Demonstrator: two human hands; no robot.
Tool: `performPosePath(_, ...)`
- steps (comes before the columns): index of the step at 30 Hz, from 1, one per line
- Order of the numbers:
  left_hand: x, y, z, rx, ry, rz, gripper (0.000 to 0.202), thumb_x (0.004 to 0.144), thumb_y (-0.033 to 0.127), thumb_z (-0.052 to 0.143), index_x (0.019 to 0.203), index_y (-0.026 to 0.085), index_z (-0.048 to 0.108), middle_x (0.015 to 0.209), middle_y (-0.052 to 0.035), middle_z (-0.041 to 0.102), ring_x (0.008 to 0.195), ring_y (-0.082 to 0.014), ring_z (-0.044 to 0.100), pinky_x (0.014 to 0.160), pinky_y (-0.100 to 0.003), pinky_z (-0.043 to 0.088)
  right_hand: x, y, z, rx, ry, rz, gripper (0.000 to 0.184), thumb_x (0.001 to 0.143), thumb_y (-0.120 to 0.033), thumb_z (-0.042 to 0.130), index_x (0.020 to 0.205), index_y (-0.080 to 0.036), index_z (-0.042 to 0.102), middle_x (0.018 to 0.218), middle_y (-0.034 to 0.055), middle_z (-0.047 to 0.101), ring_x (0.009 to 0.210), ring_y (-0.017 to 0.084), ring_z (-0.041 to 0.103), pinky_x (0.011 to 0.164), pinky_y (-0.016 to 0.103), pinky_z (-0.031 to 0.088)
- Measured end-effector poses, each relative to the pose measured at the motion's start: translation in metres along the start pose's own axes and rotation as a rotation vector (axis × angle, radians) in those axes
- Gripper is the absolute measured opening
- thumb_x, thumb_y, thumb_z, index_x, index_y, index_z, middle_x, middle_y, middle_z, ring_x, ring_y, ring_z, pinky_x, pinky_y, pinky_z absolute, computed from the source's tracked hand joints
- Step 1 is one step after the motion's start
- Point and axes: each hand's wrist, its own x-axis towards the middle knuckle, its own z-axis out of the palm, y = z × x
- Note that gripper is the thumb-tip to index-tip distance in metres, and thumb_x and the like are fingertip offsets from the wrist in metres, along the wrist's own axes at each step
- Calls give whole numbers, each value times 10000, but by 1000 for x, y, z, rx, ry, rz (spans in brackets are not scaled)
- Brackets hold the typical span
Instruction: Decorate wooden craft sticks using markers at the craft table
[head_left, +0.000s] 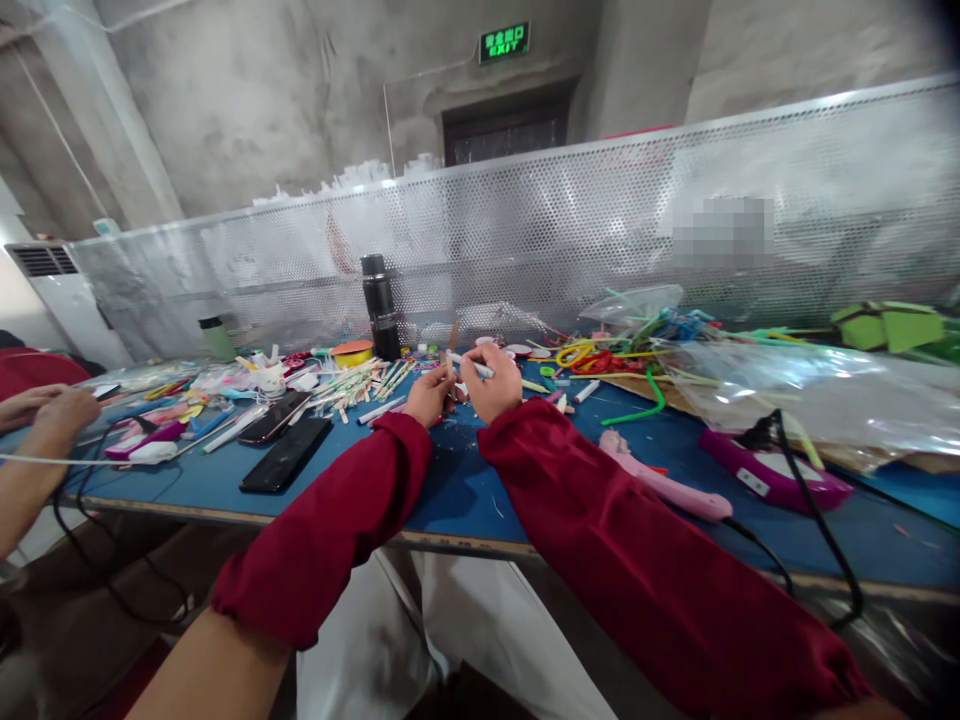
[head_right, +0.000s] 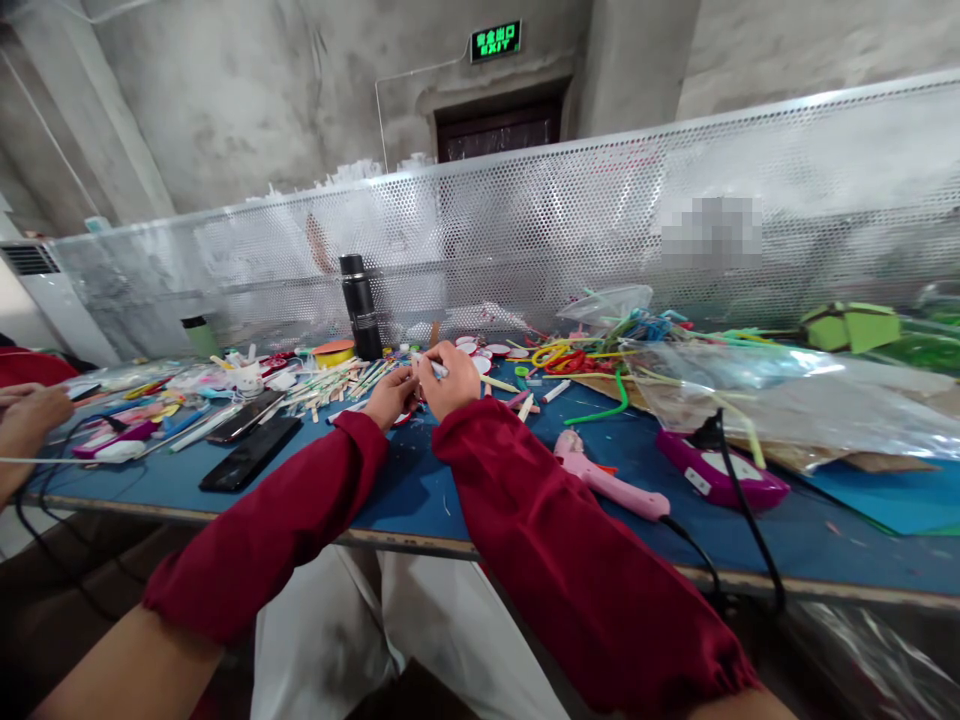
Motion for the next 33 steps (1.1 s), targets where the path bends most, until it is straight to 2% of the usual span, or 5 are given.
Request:
performPosePath(10, 2, -4, -1, 20, -12, 19, 146, 856, 305, 556, 844, 163, 585, 553, 39, 589, 356, -64, 427, 377, -200, 258, 0, -1, 0, -1, -14, 6, 164, 858, -330, 528, 732, -232, 566, 681, 0, 609, 687, 160, 551, 656, 293, 416)
performPosePath(23, -3, 3, 2, 21, -15, 7, 156, 840, 317, 599, 825, 163, 581, 530, 47, 565, 355, -63, 424, 382, -200, 251, 1, 0, 1, -22, 3, 0, 172, 862, -321, 526, 720, -231, 561, 700, 2, 619, 679, 157, 544, 658, 294, 402)
performPosePath(33, -1, 1, 0, 6, -21, -7, 200, 844, 363, 607, 822, 167, 578, 577, 20, 629, 354, -62, 436, 378, -194, 272, 3, 5, 0, -58, 50, -3, 133, 866, -319, 530, 769, -242, 577, 778, 21, 655, 764, 185, 582, 725, 321, 436)
